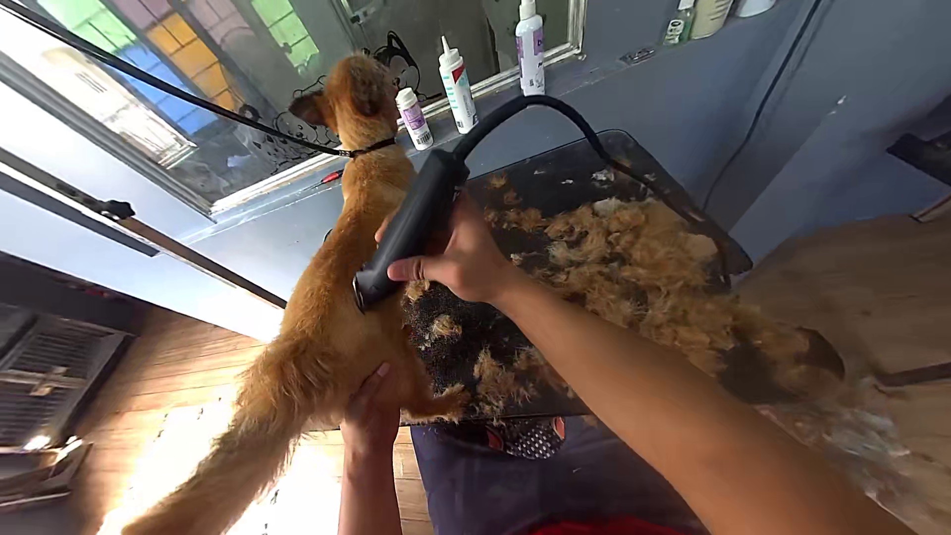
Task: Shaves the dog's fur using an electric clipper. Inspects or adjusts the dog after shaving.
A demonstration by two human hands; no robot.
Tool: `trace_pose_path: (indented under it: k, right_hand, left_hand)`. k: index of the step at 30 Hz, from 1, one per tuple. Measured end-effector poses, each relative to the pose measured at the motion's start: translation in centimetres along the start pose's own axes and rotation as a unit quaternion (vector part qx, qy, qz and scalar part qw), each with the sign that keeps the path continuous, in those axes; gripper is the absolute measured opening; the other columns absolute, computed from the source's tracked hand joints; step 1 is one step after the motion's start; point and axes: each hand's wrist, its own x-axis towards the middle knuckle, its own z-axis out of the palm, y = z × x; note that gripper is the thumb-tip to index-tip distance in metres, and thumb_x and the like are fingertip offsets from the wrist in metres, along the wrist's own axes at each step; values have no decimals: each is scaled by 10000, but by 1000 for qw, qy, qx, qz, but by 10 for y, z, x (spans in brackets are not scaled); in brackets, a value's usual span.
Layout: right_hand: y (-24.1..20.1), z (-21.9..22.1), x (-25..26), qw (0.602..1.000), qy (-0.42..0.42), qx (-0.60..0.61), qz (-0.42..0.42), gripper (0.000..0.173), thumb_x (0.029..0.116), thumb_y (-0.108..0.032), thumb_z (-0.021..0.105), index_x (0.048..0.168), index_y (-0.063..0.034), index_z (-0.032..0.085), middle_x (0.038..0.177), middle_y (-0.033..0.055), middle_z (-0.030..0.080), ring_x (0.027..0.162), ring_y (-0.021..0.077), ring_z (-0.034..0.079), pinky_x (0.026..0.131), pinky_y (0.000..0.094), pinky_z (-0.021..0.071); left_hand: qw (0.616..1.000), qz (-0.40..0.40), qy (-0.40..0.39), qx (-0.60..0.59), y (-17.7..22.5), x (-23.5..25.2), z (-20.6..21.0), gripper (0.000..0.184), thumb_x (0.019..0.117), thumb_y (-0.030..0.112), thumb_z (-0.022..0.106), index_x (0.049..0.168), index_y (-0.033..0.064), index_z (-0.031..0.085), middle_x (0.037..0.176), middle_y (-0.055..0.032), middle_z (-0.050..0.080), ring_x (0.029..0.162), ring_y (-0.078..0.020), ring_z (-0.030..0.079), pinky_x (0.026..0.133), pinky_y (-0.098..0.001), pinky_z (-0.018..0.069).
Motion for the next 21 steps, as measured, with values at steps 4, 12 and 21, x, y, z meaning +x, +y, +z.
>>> trace_pose_path:
  k: [4, 12, 21]
  right_hand:
    - [3, -2, -32, 999, -35, -28, 18, 691, 688, 10, 898, 1248, 51, 495, 1100, 147, 715, 1032, 250, 720, 936, 430, 623]
    - [-10, 0, -95, 974, -155, -120, 116, 663, 713, -96, 898, 1273, -49, 545, 1078, 33, 717, 999, 120, 706, 881, 346, 629]
    - [-37, -2, 2, 999, 23, -21, -32, 804, 690, 23, 890, 1336, 83, 416, 1130, 168, 669, 1038, 223, 711, 914, 400, 635]
  left_hand:
    - [998, 34, -43, -10, 0, -6, -2, 256, 804, 192, 796, 1053, 149, 751, 1005, -48, 761, 942, -154, 733, 841, -397, 620]
    - [991, 56, -123, -8, -3, -3, -4, 284, 924, 423, 719, 1147, 248, 738, 1107, 32, 752, 1054, -112, 701, 939, -375, 584]
    - [997, 49, -48, -32, 0, -14, 15, 224, 899, 333, 752, 1092, 219, 750, 1060, 3, 755, 994, -132, 720, 878, -406, 610]
